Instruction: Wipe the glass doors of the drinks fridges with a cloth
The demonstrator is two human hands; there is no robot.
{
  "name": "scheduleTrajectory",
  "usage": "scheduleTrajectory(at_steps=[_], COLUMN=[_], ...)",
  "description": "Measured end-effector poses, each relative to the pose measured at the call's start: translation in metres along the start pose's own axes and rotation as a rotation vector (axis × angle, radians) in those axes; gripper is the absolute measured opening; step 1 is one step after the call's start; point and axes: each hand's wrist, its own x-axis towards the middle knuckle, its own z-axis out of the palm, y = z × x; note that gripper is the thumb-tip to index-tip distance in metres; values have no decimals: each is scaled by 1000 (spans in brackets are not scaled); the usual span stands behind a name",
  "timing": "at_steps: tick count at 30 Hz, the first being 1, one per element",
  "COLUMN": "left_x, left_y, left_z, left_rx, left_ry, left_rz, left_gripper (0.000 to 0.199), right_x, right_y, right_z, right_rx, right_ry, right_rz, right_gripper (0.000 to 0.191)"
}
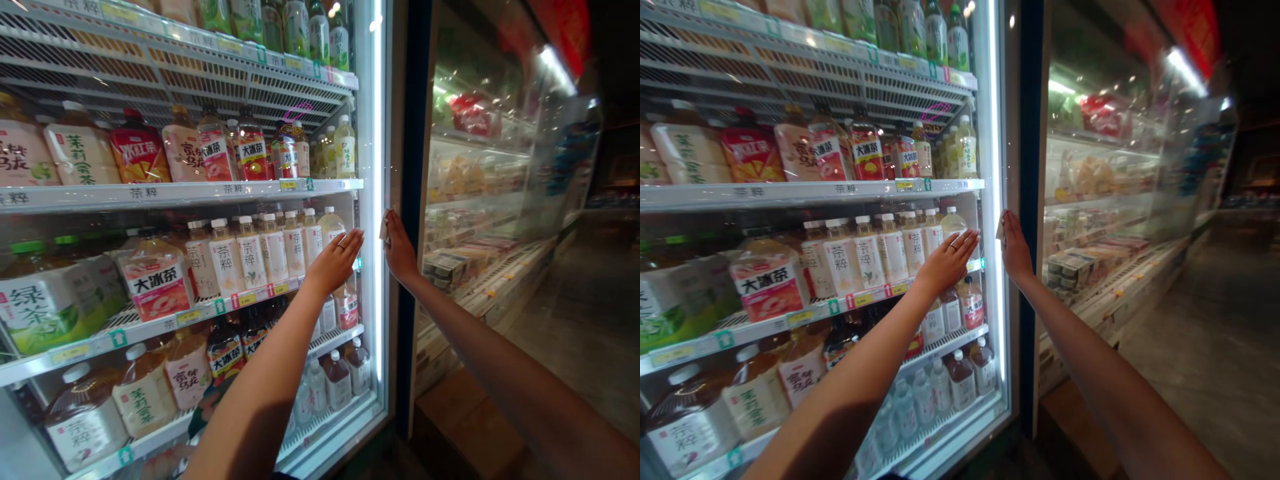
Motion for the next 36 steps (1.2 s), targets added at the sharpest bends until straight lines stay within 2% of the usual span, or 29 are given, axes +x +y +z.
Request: scheduleTrajectory(at_steps=[6, 10, 13, 16, 20, 26, 29, 33, 36], left_x=[0, 0, -1, 0, 0, 0, -1, -2, -3], left_y=[0, -1, -1, -1, 0, 0, 0, 0, -1], left_z=[0, -2, -3, -2, 0, -2, -4, -8, -8], left_rx=[-20, -42, -45, -58, -60, -48, -41, -41, -43], left_ry=[-17, -17, -20, -21, -23, -26, -28, -29, -26], left_rz=[-2, 9, 7, -4, -2, -3, -2, 4, 7], left_gripper=[69, 71, 69, 70, 71, 68, 67, 66, 66], right_x=[9, 5, 13, 18, 11, 14, 17, 5, -2], right_y=[2, -10, -17, -18, -20, -24, -19, -19, -24], right_z=[3, 0, -4, -5, -2, -4, -4, 1, 1], right_rx=[6, 3, 9, 10, 19, 25, 26, 31, 48], right_ry=[40, -8, -38, -19, -17, -86, -72, -43, -71], right_rz=[115, 52, 9, 29, 57, 7, 13, 53, 39], right_gripper=[81, 83, 85, 86, 86, 92, 93, 90, 92])
